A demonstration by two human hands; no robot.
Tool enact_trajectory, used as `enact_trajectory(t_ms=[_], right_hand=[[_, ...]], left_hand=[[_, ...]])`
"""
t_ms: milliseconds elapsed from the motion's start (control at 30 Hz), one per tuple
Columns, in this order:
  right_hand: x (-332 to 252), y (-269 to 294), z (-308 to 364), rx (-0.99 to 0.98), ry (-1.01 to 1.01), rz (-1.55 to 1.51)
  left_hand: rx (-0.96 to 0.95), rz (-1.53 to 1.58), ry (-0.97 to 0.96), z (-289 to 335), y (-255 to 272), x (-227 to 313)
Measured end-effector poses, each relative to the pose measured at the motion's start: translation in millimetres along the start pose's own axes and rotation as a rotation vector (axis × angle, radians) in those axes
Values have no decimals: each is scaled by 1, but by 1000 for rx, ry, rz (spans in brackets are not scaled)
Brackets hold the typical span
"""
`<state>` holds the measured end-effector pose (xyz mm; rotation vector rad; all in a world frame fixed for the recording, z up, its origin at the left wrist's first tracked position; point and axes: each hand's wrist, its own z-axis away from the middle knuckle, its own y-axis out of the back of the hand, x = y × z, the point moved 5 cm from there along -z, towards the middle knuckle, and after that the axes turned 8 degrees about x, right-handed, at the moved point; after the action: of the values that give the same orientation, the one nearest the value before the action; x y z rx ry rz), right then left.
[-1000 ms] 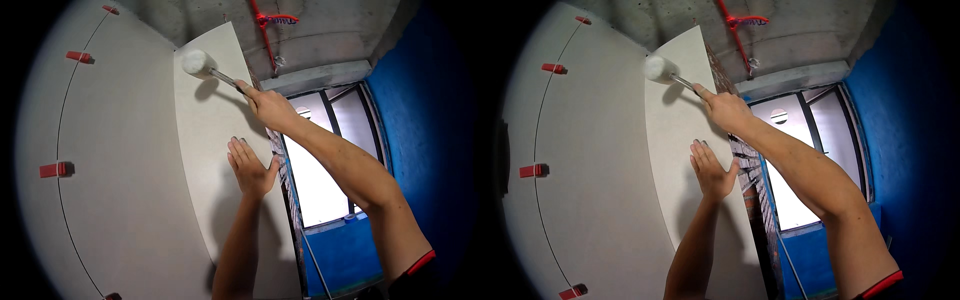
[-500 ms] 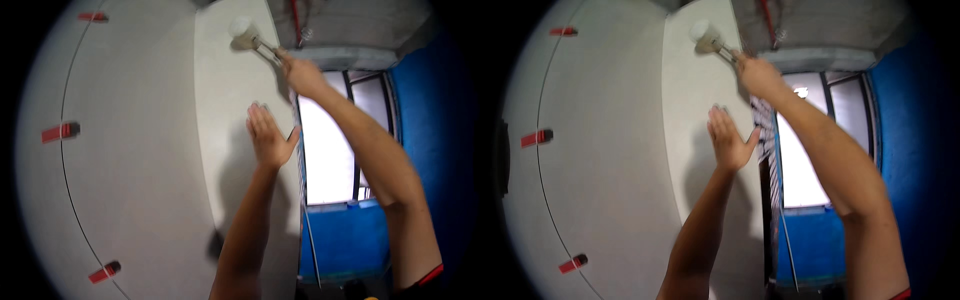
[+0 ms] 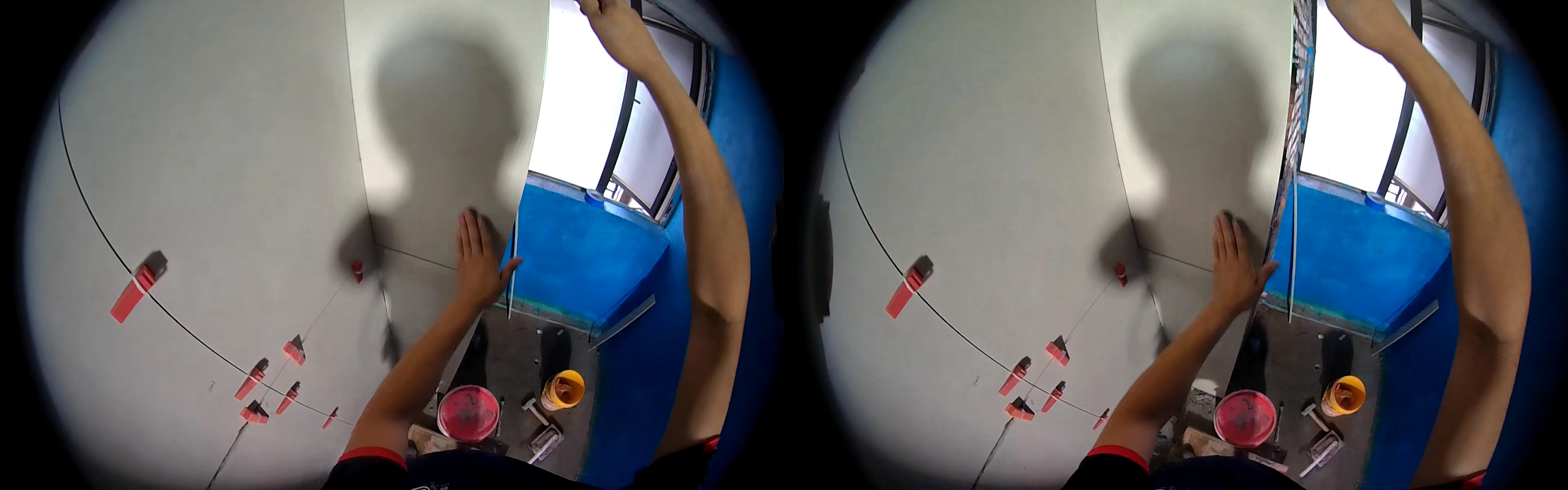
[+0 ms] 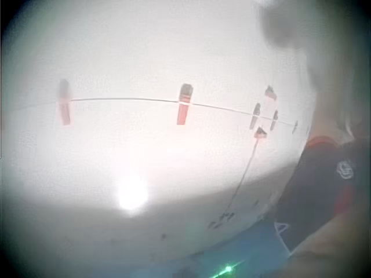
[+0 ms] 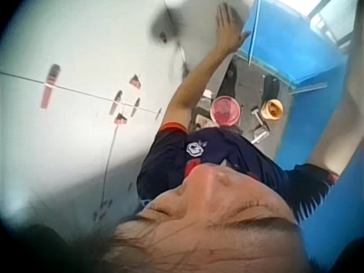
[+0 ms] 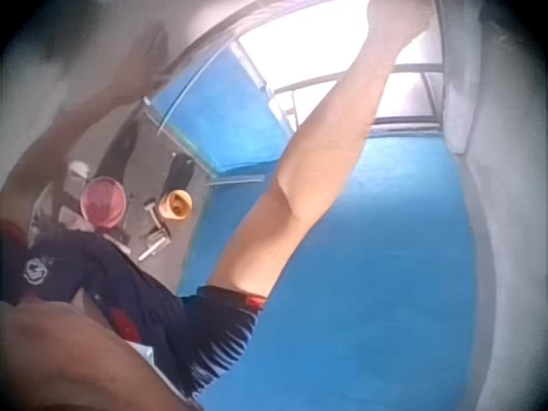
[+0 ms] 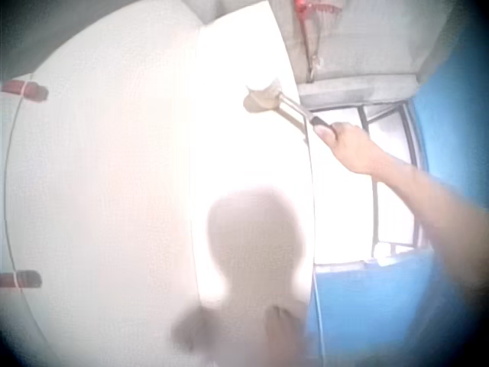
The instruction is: The person scoops cement from a bucket and spreads it evenly on the back of a large white tile using a trowel. They then lift the tile and press it onto a wall, using a rubber mallet to tap it into place and ensure it is level.
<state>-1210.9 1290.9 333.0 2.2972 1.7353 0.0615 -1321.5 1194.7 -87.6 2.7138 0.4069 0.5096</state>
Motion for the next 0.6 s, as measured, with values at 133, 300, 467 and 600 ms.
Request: enact_trajectory(t_ms=[133, 300, 467, 600], right_hand=[[-1, 34, -17, -6, 104, 46], [-26, 28, 1, -196, 16, -7], [-3, 16, -21, -127, 134, 71], [-7, 17, -18, -144, 100, 51]], left_hand=[[-137, 196, 106, 59, -26, 41], [-85, 268, 190, 121, -17, 11], [5, 356, 262, 120, 3, 7], [11, 266, 155, 107, 3, -9]])
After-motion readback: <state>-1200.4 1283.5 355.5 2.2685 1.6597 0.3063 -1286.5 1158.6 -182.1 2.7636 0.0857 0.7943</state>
